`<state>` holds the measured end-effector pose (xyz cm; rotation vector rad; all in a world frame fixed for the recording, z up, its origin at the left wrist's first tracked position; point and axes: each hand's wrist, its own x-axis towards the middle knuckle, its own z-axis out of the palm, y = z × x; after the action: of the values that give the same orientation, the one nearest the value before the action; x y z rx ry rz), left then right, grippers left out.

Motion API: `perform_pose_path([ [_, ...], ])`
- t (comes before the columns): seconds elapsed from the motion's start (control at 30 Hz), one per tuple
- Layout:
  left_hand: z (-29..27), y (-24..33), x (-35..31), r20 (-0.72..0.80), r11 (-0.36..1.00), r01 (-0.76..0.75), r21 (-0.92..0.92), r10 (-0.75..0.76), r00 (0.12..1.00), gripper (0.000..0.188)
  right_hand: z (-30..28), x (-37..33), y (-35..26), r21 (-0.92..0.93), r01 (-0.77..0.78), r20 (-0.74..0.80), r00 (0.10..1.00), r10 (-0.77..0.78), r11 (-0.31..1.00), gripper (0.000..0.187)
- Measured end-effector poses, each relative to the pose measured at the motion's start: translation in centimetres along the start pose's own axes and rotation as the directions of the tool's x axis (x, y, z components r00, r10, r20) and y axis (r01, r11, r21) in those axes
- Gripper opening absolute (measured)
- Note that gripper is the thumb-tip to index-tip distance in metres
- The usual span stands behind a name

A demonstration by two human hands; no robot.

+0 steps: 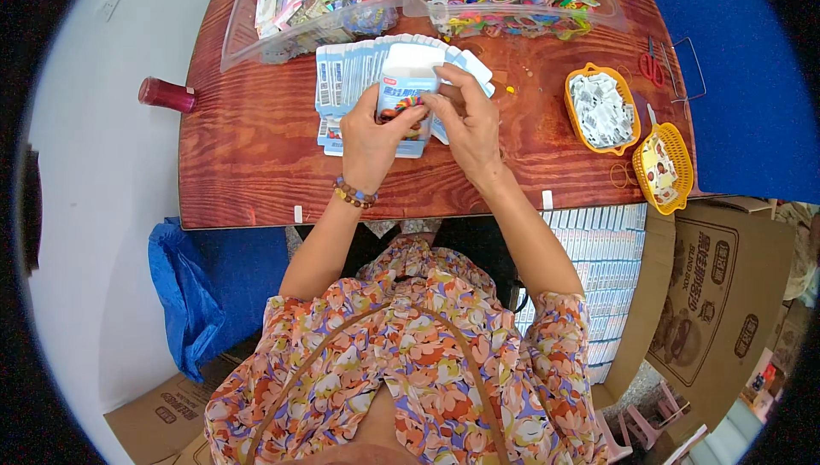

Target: Packaging small colorful toy components into small individual cardboard packets.

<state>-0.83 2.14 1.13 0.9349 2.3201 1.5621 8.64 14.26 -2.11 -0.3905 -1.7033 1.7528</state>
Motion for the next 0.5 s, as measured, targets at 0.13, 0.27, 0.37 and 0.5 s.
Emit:
perform_pose_path([
  [0.13,-0.2,-0.6,-0.7,0.030,0.998,-0.005,-0.057,0.007,1.000,0.029,-0.7,0.1,0.8,-0.007,0.108,0.003,0.994,-0.108,0.994,0.030],
  [0.27,-1.0,-1.2,-1.3,0.054,0.969,0.045,-0.242,-0.033,0.998,0.033,-1.6,0.5,0.3,0.041,0.033,0.074,0.997,-0.036,0.999,0.027],
  [0.37,-2.1,-1.7,-1.5,0.079,0.977,-0.141,-0.159,0.154,0.985,0.041,-2.2,0.8,-0.1,0.053,0.022,0.131,0.991,-0.028,0.998,0.024],
  [0.5,-3.6,-0.7,-2.4,0.270,0.904,0.148,-0.402,-0.037,0.962,0.054,-2.8,1.3,-1.4,0.100,-0.025,0.288,0.958,-0.005,0.995,0.015],
])
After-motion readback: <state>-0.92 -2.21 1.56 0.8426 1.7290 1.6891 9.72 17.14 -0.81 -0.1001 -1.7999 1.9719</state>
